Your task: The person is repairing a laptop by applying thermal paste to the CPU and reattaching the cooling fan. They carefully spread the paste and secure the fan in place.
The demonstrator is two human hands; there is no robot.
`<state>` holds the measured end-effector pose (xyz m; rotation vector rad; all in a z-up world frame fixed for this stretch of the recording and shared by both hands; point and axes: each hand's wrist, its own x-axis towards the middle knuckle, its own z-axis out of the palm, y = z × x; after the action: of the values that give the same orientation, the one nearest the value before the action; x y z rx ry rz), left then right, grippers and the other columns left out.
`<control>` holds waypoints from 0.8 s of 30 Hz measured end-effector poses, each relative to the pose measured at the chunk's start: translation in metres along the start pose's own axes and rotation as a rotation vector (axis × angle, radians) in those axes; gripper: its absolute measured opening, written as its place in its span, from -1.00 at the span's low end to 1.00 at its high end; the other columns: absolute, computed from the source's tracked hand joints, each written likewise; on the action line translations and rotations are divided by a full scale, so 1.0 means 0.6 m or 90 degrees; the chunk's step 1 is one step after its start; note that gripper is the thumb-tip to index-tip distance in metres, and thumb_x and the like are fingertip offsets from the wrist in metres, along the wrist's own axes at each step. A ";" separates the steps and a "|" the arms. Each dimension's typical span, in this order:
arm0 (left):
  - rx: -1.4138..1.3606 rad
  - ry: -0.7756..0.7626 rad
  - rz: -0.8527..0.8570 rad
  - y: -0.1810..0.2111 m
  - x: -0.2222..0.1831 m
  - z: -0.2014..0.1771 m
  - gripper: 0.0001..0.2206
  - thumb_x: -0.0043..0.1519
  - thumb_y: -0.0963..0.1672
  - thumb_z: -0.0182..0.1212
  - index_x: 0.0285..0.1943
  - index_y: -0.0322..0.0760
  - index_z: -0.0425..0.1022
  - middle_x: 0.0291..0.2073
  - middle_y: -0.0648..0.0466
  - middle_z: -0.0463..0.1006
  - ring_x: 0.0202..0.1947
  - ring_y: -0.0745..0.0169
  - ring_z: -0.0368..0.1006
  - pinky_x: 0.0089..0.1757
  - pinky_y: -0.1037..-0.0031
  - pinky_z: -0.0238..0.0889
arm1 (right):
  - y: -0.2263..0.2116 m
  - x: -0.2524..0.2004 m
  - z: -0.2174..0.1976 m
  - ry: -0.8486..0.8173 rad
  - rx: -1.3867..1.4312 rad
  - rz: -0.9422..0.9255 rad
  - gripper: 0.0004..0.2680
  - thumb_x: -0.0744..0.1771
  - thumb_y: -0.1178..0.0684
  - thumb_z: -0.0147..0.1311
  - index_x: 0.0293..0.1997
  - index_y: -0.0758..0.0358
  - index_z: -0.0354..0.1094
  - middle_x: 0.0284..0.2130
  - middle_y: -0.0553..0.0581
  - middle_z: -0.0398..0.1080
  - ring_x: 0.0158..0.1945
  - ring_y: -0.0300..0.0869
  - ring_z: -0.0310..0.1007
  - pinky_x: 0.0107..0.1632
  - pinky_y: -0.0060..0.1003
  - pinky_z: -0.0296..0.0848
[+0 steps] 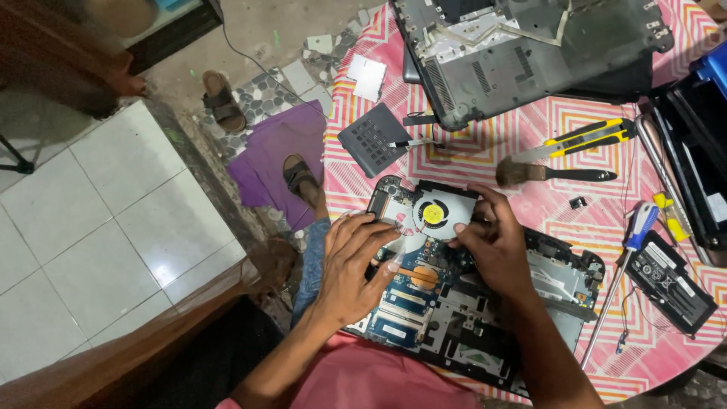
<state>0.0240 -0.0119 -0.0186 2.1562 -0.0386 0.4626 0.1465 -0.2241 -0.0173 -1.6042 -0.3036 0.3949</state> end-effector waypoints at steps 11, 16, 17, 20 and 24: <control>0.012 0.022 -0.003 -0.002 -0.017 -0.004 -0.68 0.30 0.03 0.09 0.09 -0.16 0.53 -0.04 0.03 0.55 0.18 -0.11 0.34 0.24 -0.01 -0.06 | -0.048 0.107 -0.007 -0.165 -0.204 0.060 -0.69 0.31 0.21 0.06 0.19 0.12 0.43 -0.13 0.24 0.51 0.02 -0.13 0.45 0.12 -0.06 0.42; 0.089 0.002 0.038 0.004 -0.050 -0.015 -0.68 0.24 0.05 0.21 0.03 -0.15 0.54 -0.01 0.04 0.53 0.18 -0.08 0.37 0.22 0.02 0.03 | -0.054 0.141 0.013 -0.330 -0.290 0.006 -0.73 0.31 0.25 -0.03 0.09 0.17 0.51 -0.24 0.24 0.53 -0.14 -0.05 0.44 -0.02 -0.07 0.39; 0.115 -0.040 0.061 0.009 -0.054 -0.024 -0.68 0.27 0.02 0.15 0.04 -0.21 0.52 0.03 -0.02 0.52 0.20 -0.06 0.35 0.24 0.00 0.01 | -0.049 0.145 0.014 -0.395 -0.350 -0.017 -0.72 0.32 0.18 -0.06 0.11 0.10 0.50 -0.24 0.14 0.51 -0.18 -0.14 0.43 -0.06 -0.21 0.32; 0.136 -0.112 0.078 0.012 -0.070 -0.032 -0.69 0.30 0.00 0.10 0.03 -0.28 0.50 0.12 -0.08 0.47 0.27 -0.06 0.29 0.28 -0.04 -0.04 | -0.054 0.147 0.028 -0.500 -0.382 -0.086 -0.73 0.36 0.08 -0.14 0.11 0.04 0.48 -0.34 0.03 0.41 -0.30 -0.20 0.36 -0.15 -0.31 0.24; 0.076 -0.174 0.061 0.003 -0.086 -0.037 -0.65 0.26 -0.06 0.25 0.17 -0.30 0.45 0.30 -0.09 0.36 0.40 -0.11 0.17 0.30 -0.03 -0.09 | -0.061 0.139 0.053 -0.563 -0.413 -0.238 -0.79 0.38 0.10 -0.12 0.01 0.09 0.50 -0.35 0.08 0.39 -0.26 0.00 0.37 -0.13 -0.07 0.27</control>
<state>-0.0312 -0.0025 -0.0230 2.3289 -0.2741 0.2261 0.2097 -0.1575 0.0122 -1.8514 -1.5036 0.7495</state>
